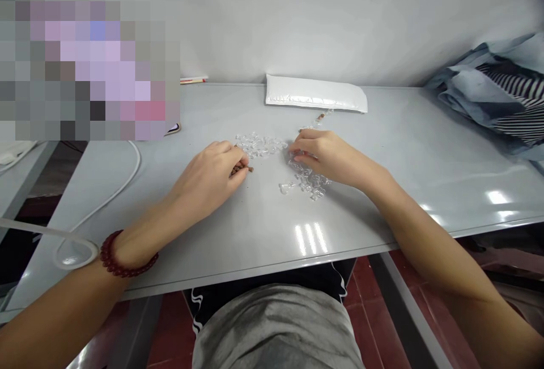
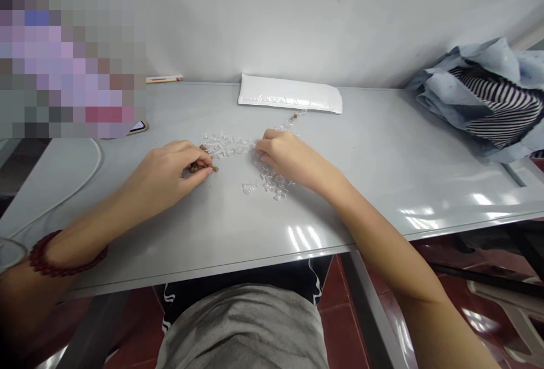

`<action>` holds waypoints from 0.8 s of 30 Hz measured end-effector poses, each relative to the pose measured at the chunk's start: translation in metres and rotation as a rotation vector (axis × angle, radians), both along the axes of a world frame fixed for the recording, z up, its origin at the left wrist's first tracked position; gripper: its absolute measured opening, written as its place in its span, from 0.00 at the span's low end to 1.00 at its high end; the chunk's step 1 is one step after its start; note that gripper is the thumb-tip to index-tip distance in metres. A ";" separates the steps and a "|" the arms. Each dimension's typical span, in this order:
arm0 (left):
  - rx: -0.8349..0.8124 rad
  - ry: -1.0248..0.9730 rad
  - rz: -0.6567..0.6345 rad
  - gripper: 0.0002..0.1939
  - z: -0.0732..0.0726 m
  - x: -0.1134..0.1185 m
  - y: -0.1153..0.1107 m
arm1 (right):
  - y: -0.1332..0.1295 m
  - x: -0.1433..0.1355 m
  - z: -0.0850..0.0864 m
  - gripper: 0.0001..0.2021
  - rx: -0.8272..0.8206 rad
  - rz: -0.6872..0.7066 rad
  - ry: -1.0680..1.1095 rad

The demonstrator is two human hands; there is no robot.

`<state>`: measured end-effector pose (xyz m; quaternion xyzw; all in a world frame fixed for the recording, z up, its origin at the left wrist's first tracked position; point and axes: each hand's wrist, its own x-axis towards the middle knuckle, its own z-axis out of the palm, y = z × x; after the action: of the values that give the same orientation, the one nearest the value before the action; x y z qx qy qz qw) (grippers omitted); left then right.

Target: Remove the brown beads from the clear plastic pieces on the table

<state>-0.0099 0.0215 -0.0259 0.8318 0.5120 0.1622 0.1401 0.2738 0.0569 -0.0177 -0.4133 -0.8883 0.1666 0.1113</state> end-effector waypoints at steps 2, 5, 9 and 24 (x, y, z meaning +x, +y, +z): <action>0.019 -0.002 -0.005 0.09 0.002 0.001 -0.001 | -0.001 -0.003 -0.002 0.10 0.003 -0.014 -0.002; 0.030 0.003 -0.005 0.10 0.003 0.002 -0.001 | -0.003 -0.008 -0.003 0.07 0.023 -0.045 0.063; 0.062 -0.017 -0.048 0.11 0.002 0.005 -0.001 | -0.009 -0.018 -0.005 0.06 0.053 -0.013 0.270; 0.068 -0.662 0.077 0.06 0.014 0.025 -0.028 | -0.042 -0.048 0.007 0.09 -0.617 -0.047 0.833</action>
<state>0.0154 -0.0067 -0.0115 0.7182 0.4639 0.4460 0.2647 0.2262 0.0150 -0.0110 -0.3455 -0.6687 0.5685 0.3319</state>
